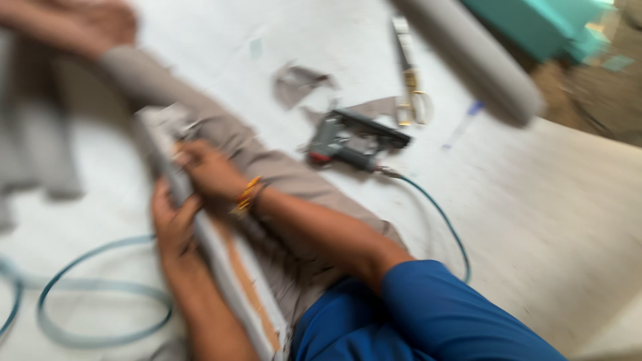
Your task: The person wraps a cylindrical foam cushion with fabric, smooths it, and secures the fabric using a pneumatic staple gun. They adjust the fabric and staple repeatedly to finish the cushion.
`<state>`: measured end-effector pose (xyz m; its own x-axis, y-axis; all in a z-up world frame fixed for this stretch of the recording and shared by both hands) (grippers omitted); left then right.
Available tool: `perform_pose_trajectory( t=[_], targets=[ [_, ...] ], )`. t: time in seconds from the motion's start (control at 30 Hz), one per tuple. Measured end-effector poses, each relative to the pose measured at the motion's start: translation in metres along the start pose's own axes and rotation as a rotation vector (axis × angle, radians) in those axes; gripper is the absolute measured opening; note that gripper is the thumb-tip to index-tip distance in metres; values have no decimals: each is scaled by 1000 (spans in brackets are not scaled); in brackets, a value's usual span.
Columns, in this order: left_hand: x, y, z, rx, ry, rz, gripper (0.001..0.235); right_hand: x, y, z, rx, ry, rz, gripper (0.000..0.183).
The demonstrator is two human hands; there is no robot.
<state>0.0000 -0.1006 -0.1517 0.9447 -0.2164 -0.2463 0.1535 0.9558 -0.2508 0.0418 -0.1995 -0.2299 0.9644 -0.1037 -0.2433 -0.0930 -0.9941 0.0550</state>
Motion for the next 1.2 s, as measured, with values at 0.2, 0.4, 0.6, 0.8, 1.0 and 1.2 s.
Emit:
perform_pose_trajectory(
  t=[0.2, 0.4, 0.6, 0.8, 1.0, 1.2],
  targets=[
    [-1, 24, -20, -193, 64, 15, 58, -18, 29, -27, 514, 29, -300, 20],
    [-5, 12, -5, -296, 29, -27, 68, -27, 88, -76, 359, -11, -279, 15],
    [-8, -12, 11, -251, -24, -140, 75, -39, 104, -91, 387, -7, -278, 14],
    [-10, -23, 29, -208, -44, -160, 78, -41, 108, -100, 408, 13, -285, 13],
    [-9, -22, 16, -210, -25, -139, 78, -40, 115, -93, 400, 12, -271, 13],
    [10, -35, -22, 16, -83, -10, 74, -64, 145, -133, -139, 315, -67, 12]
  ],
)
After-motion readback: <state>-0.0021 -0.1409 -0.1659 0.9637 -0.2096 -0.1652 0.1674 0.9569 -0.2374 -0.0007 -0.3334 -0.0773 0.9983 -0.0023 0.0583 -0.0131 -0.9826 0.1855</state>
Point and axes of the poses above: each hand's wrist, its own x-axis towards the middle knuckle, its own y-axis out of the back of the hand, z = x × y, the point moved 8 cm from there along x, towards the middle knuckle, and after that the axes turned 5 degrees about -x, right-handed, at the moved point
